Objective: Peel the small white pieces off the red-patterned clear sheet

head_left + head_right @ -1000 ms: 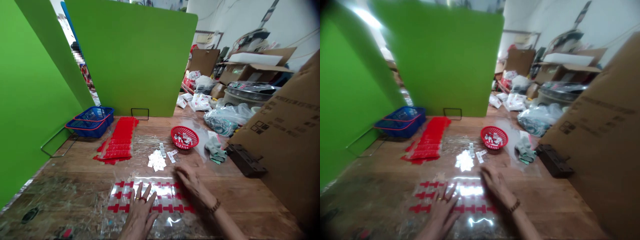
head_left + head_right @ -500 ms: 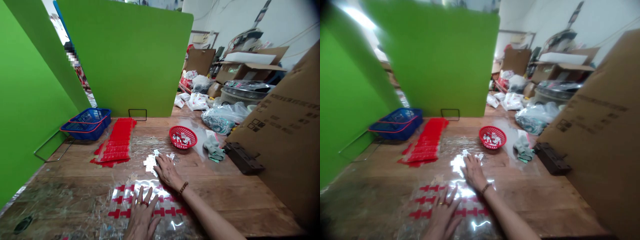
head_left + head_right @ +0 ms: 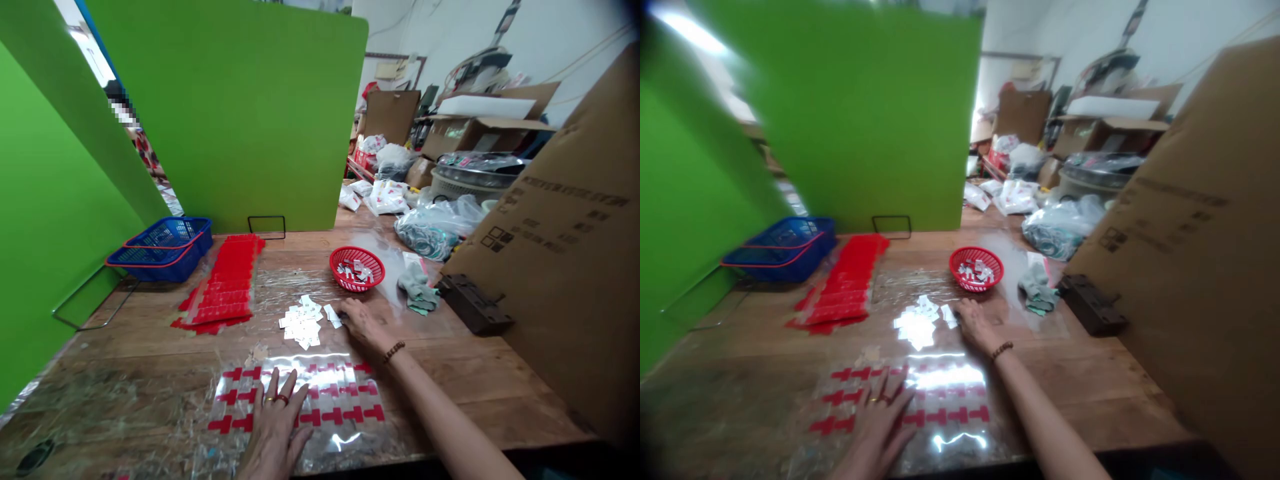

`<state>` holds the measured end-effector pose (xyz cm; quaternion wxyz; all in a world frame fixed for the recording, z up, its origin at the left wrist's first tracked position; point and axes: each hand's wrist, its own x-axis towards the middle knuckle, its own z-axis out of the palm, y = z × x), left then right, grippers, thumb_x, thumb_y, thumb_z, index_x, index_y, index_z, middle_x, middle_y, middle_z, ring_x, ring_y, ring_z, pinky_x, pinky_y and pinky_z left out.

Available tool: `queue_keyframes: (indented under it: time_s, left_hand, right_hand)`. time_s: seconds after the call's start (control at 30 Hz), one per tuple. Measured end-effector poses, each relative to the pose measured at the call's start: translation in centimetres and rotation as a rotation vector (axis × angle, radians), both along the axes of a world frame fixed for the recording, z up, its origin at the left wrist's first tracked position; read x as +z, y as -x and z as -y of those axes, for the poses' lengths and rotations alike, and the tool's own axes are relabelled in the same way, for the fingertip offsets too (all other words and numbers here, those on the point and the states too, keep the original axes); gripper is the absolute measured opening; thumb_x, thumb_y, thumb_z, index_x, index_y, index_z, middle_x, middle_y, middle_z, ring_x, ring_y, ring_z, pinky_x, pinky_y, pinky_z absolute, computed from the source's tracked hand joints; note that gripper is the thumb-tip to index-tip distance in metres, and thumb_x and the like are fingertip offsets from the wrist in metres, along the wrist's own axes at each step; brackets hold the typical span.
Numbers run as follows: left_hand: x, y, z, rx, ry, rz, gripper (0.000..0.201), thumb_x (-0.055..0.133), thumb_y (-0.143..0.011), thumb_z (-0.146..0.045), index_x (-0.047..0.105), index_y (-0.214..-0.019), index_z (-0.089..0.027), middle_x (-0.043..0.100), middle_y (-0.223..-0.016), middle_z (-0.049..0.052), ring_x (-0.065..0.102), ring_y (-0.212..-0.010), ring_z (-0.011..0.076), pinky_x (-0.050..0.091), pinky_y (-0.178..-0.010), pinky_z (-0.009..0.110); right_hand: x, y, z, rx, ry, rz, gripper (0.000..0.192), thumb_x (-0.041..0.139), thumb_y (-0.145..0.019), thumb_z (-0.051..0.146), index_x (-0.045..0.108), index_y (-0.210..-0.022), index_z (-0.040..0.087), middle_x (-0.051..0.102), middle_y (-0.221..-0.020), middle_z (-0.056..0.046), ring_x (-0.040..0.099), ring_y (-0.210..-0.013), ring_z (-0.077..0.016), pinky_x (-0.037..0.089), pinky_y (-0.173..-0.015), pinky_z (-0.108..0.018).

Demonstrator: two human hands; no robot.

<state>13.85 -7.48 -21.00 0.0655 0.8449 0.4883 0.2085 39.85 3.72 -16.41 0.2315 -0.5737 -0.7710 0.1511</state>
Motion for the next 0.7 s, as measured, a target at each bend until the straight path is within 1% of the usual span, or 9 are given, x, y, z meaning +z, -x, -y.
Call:
queue_keyframes:
  time_s: [0.17,0.27,0.33,0.4,0.47,0.53,0.57,0.63,0.7]
  left_hand:
    - [0.5,-0.1,-0.1,0.006,0.041,0.085,0.047,0.063,-0.067,-0.013,0.059,-0.111,-0.027,0.051,-0.130,0.007,0.032,-0.126,0.0349,0.019,-0.101,0.056]
    - [1.5,-0.2,-0.4,0.032,0.141,0.243,0.033,0.060,-0.073,-0.020,0.063,-0.106,-0.026,0.054,-0.127,0.007,0.037,-0.124,0.0327,0.021,-0.101,0.055]
    - [2.7,-0.5,-0.7,0.082,0.312,0.416,0.028,0.057,-0.077,-0.029,0.064,-0.104,-0.024,0.058,-0.122,0.009,0.045,-0.118,0.0310,0.029,-0.099,0.052]
    - [4.2,-1.0,-1.0,0.159,0.582,0.640,0.030,0.055,-0.079,-0.039,0.065,-0.102,-0.023,0.062,-0.113,0.011,0.054,-0.107,0.0292,0.040,-0.092,0.046]
    - [5.9,-1.6,-1.4,0.211,0.884,0.913,0.037,0.052,-0.080,-0.046,0.064,-0.102,-0.018,0.067,-0.096,0.012,0.062,-0.091,0.0265,0.048,-0.082,0.041]
    - [7.3,-2.3,-1.6,0.187,1.167,1.241,0.043,0.050,-0.081,-0.048,0.061,-0.105,-0.015,0.068,-0.089,0.012,0.065,-0.080,0.0236,0.052,-0.073,0.038]
    - [7.9,-2.5,-1.6,0.155,1.276,1.336,0.042,0.051,-0.081,-0.048,0.061,-0.102,-0.014,0.068,-0.086,0.012,0.066,-0.077,0.0220,0.052,-0.070,0.035]
    - [8.6,-2.9,-1.7,0.117,1.394,1.378,0.035,0.056,-0.079,-0.043,0.062,-0.094,-0.012,0.068,-0.084,0.011,0.066,-0.072,0.0190,0.053,-0.064,0.029]
    - [8.8,-3.1,-1.6,0.123,1.404,1.327,0.027,0.065,-0.075,-0.034,0.063,-0.088,-0.011,0.067,-0.081,0.009,0.065,-0.069,0.0160,0.052,-0.060,0.023]
  right_hand:
    - [-0.3,-0.5,0.1,-0.036,0.010,-0.104,0.017,0.046,-0.067,0.002,0.050,-0.075,0.016,0.054,-0.076,-0.002,0.048,-0.072,-0.0153,0.038,-0.067,-0.025]
    - [0.1,-0.1,1.1,-0.056,-0.005,-0.181,0.015,0.045,-0.068,0.003,0.046,-0.070,0.017,0.051,-0.069,0.001,0.046,-0.066,-0.0132,0.037,-0.060,-0.023]
    - [0.6,0.8,2.6,-0.076,-0.026,-0.232,0.014,0.045,-0.071,0.004,0.045,-0.069,0.018,0.049,-0.069,0.001,0.046,-0.066,-0.0130,0.037,-0.061,-0.023]
    - [1.4,2.2,4.6,-0.075,-0.041,-0.283,0.013,0.045,-0.074,0.005,0.045,-0.071,0.018,0.049,-0.072,0.001,0.047,-0.069,-0.0131,0.038,-0.063,-0.023]
    - [2.1,3.8,6.9,-0.048,-0.056,-0.338,0.012,0.044,-0.077,0.006,0.047,-0.074,0.018,0.051,-0.077,0.000,0.049,-0.075,-0.0138,0.039,-0.067,-0.024]
    - [2.5,5.3,9.1,-0.031,-0.108,-0.410,0.014,0.044,-0.079,0.005,0.049,-0.075,0.018,0.050,-0.079,-0.001,0.049,-0.078,-0.0152,0.039,-0.069,-0.026]
    - [2.6,6.0,10.1,-0.022,-0.137,-0.413,0.016,0.044,-0.079,0.005,0.051,-0.074,0.018,0.050,-0.080,-0.002,0.048,-0.078,-0.0159,0.039,-0.070,-0.028]
    - [2.6,7.1,11.5,0.006,-0.200,-0.400,0.019,0.043,-0.081,0.005,0.054,-0.074,0.019,0.052,-0.082,-0.003,0.048,-0.080,-0.0171,0.039,-0.072,-0.030]
    - [2.4,7.6,12.3,0.034,-0.235,-0.400,0.021,0.043,-0.082,0.006,0.057,-0.077,0.020,0.054,-0.086,-0.004,0.049,-0.083,-0.0181,0.040,-0.074,-0.031]
